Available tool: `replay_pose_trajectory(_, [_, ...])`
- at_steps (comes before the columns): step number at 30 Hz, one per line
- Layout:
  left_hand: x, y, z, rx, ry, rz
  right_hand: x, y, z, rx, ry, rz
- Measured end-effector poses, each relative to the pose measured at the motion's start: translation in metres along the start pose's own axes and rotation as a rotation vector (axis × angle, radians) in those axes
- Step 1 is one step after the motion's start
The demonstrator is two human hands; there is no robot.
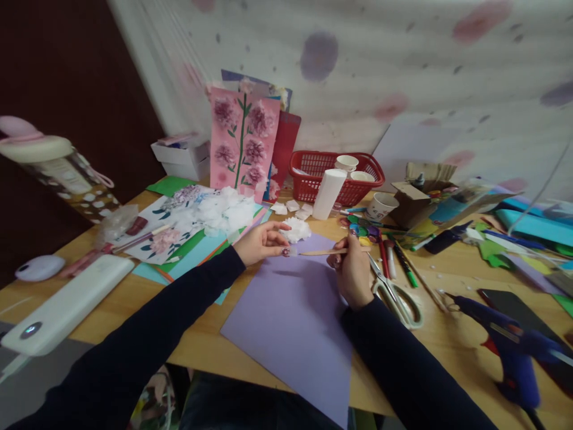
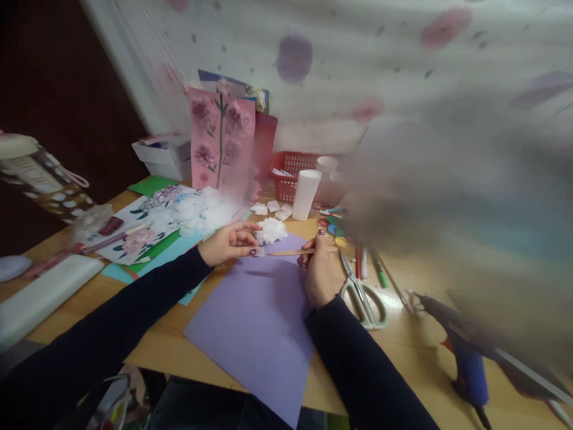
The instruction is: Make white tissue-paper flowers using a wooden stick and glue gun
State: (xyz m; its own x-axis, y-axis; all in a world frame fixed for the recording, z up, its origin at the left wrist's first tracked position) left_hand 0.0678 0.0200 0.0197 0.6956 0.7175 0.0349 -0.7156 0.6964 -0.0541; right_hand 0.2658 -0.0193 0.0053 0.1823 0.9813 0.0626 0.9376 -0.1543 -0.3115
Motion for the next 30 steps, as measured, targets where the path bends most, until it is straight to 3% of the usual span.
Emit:
replay_pose_trajectory(8, [0.001,-0.008,-0.006,0.026,0.034,-0.027,-0.007,-0.018,-0.003,0.033,-0.008,-0.064])
replay_pose_trajectory(12, [0.0,-0.012,-0.007,0.022,0.044,-0.048,-0.007,-0.016,0.002,0.002,-0.054,-0.087])
replay_pose_trajectory(22, [-0.003,-0.017,0.0,0.024,0.057,-0.081,-0.006,-0.01,0.006,-0.128,-0.017,-0.086])
replay_pose_trajectory(26, [-0.001,-0.013,-0.004,0.017,0.085,-0.017,-0.005,-0.011,0.005,-0.126,-0.012,-0.072])
replay_pose_trajectory(30, [0.001,0.007,-0.01,0.047,0.068,0.155,-0.001,-0.006,0.005,-0.134,0.011,-0.04])
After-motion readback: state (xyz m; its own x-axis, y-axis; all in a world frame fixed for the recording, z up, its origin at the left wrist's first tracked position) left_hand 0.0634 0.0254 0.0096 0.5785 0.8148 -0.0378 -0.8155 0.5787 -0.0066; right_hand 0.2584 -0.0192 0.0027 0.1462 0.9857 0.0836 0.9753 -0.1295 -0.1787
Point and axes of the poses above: each hand's wrist, its own x-axis towards the middle knuckle, its own y-axis out of the back of the hand, z = x × y, the point moved 5 cm from there along x, towards the middle knuckle, and after that the axes turned 12 degrees about -z, right-handed, at the moved point
